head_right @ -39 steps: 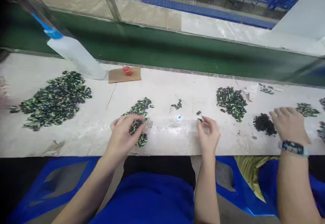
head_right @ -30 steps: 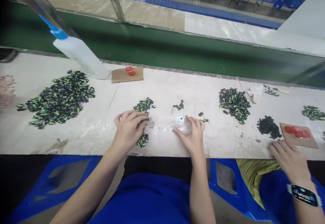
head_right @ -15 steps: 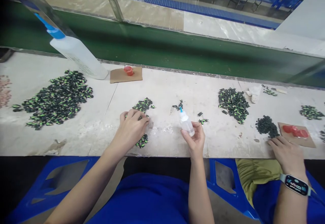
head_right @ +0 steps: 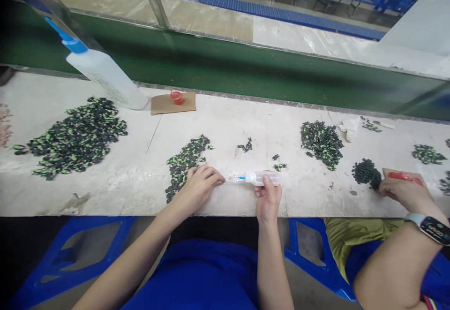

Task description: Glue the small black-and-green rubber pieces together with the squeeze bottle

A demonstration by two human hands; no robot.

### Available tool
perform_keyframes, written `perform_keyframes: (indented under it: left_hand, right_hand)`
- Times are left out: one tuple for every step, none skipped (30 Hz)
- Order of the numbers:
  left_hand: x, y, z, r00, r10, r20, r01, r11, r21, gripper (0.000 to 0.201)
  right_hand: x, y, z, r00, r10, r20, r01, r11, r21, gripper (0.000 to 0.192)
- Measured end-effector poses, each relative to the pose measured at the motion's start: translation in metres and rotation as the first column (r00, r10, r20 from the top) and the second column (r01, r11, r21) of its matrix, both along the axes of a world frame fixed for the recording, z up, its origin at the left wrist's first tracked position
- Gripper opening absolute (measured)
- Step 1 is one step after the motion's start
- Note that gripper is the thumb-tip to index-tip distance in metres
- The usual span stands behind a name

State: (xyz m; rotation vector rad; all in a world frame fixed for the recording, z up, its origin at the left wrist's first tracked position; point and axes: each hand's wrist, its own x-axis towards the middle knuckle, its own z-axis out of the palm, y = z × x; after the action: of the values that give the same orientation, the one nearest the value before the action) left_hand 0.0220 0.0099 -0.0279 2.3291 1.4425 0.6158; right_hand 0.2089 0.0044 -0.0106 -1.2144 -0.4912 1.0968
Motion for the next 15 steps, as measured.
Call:
perform_keyframes:
  left_hand:
    - [0.001, 0.0, 0.0, 1.0, 0.005, 0.011, -0.005, 1.0, -0.012, 0.019]
    - [0.002, 0.0, 0.0, 1.0, 0.018, 0.015, -0.018, 1.0, -0.021, 0.018]
    - [0.001, 0.001, 0.0, 0.999, 0.038, 0.014, -0.037, 0.999, -0.025, 0.017]
    - [0.0, 0.001, 0.001, 0.998, 0.059, 0.014, -0.059, 0.998, -0.026, 0.016]
    - [-0.001, 0.001, 0.002, 0.997, 0.078, 0.018, -0.078, 0.997, -0.025, 0.017]
    - [-0.003, 0.001, 0.003, 0.995, 0.091, 0.03, -0.091, 0.996, -0.025, 0.019]
    - [-0.005, 0.0, 0.004, 0.994, 0.096, 0.051, -0.095, 0.995, -0.028, 0.021]
    - [-0.006, -0.002, 0.004, 0.993, 0.094, 0.077, -0.091, 0.995, -0.033, 0.022]
    - [-0.007, -0.003, 0.004, 0.991, 0.088, 0.105, -0.084, 0.996, -0.038, 0.022]
    - [-0.007, -0.004, 0.004, 0.988, 0.084, 0.13, -0.079, 0.996, -0.041, 0.021]
    - [-0.007, -0.005, 0.004, 0.985, 0.083, 0.149, -0.077, 0.996, -0.043, 0.02]
    - [-0.007, -0.006, 0.004, 0.983, 0.087, 0.164, -0.08, 0.996, -0.045, 0.019]
    - [-0.006, -0.006, 0.003, 0.979, 0.096, 0.178, -0.089, 0.995, -0.047, 0.018]
    - [-0.005, -0.007, 0.003, 0.975, 0.108, 0.192, -0.101, 0.994, -0.049, 0.016]
    - [-0.004, -0.006, 0.002, 0.971, 0.122, 0.206, -0.114, 0.992, -0.054, 0.015]
  right_hand:
    - [0.0, -0.001, 0.001, 1.0, -0.003, 0.02, 0.004, 1.0, -0.007, 0.032]
    - [0.0, -0.001, 0.001, 0.999, -0.001, 0.043, 0.002, 1.0, -0.014, 0.032]
    - [0.0, -0.002, 0.001, 0.997, 0.003, 0.071, -0.002, 1.0, -0.021, 0.033]
    - [0.0, -0.002, 0.001, 0.995, 0.003, 0.103, 0.0, 1.0, -0.026, 0.034]
    - [0.0, -0.003, 0.0, 0.99, -0.001, 0.14, 0.005, 1.0, -0.031, 0.035]
    - [0.0, -0.003, -0.001, 0.983, -0.006, 0.184, 0.013, 0.999, -0.035, 0.034]
    - [0.0, -0.004, -0.002, 0.973, -0.01, 0.232, 0.019, 0.999, -0.038, 0.033]
    - [0.0, -0.005, -0.003, 0.959, -0.008, 0.283, 0.02, 0.999, -0.041, 0.033]
    - [-0.001, -0.005, -0.004, 0.943, 0.0, 0.332, 0.015, 0.999, -0.041, 0.033]
    - [-0.001, -0.005, -0.005, 0.925, 0.01, 0.379, 0.004, 0.999, -0.037, 0.033]
    - [-0.003, -0.006, -0.005, 0.908, 0.019, 0.418, -0.008, 1.0, -0.03, 0.033]
    - [-0.004, -0.006, -0.005, 0.894, 0.023, 0.448, -0.014, 1.0, -0.022, 0.033]
    - [-0.006, -0.006, -0.005, 0.881, 0.026, 0.472, -0.019, 1.0, -0.018, 0.033]
    - [-0.008, -0.006, -0.004, 0.87, 0.03, 0.491, -0.023, 1.0, -0.02, 0.033]
    - [-0.01, -0.005, -0.003, 0.861, 0.036, 0.507, -0.026, 0.999, -0.027, 0.033]
